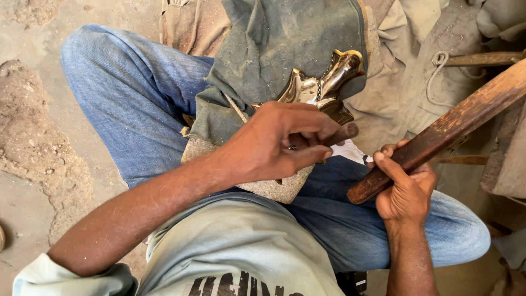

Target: The person sits cross-legged and uses a wooden mallet to repeatedly strike a chisel placed against a shiny metal decorative object. They adjust the object and chisel position several times while continuing to hammer.

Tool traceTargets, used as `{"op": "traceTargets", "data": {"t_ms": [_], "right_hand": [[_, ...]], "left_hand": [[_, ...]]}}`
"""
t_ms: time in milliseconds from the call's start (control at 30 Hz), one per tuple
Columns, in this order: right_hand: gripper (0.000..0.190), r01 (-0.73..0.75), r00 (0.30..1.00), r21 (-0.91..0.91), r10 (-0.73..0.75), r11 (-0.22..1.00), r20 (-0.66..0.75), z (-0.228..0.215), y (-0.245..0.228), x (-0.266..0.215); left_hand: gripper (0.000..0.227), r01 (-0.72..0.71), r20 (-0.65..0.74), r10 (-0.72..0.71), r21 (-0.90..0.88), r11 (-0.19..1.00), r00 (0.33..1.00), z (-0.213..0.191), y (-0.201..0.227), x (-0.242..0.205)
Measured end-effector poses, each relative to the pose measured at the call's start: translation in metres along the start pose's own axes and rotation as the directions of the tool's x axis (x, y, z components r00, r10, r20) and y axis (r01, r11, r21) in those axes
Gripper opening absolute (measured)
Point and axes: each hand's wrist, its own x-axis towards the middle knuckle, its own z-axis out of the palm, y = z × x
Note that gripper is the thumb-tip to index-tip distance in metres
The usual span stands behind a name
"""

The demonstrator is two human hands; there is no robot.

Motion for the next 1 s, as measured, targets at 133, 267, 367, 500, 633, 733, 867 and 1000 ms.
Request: {"op": "traceTargets", "data": {"t_ms": [133,267,367,500,633,733,867,1000], "right_hand": [[0.039,0.000,0.999,0.032,-0.002,0.999,0.050,0.002,-0.017,-0.006],[0.045,0.252,0.955,0.131,-0.268,0.959,0.127,-0.008,-0.031,-0.014],[0.056,0.256,0.947,0.131,-0.276,0.958,0.164,-0.019,-0.038,-0.018],[0.043,0.125,0.980,-0.149,-0.099,0.981,0.175,-0.030,-0.055,-0.029],[0.038,0.053,0.983,-0.197,-0.017,0.979,0.182,-0.036,-0.074,-0.028],[0.048,0.022,0.917,-0.222,0.069,0.975,0.393,-0.044,-0.084,-0.014],[0.037,0.047,0.980,-0.818,0.131,0.573,0.148,-0.069,-0.083,-0.013],[0.033,0.069,0.952,-0.996,0.296,0.055,0.082,-0.102,-0.079,-0.024]], "left_hand": [[0.033,-0.016,0.031,0.012,0.127,0.992,0.999,0.005,0.008,0.015],[0.048,0.131,0.047,-0.139,0.137,0.982,0.989,0.009,0.007,0.018],[0.051,0.102,0.043,-0.111,0.172,0.980,0.993,0.012,0.004,0.018],[0.047,0.049,0.045,-0.062,0.256,0.965,0.997,0.017,0.004,0.014],[0.053,-0.115,0.033,0.111,0.390,0.913,0.993,0.020,0.006,0.012],[0.052,0.095,0.094,-0.127,0.289,0.953,0.987,0.017,0.006,0.018],[0.052,-0.009,0.120,-0.026,0.279,0.960,0.992,0.015,0.006,0.018],[0.047,-0.081,0.175,0.022,0.340,0.937,0.984,0.014,0.013,0.014]]}}
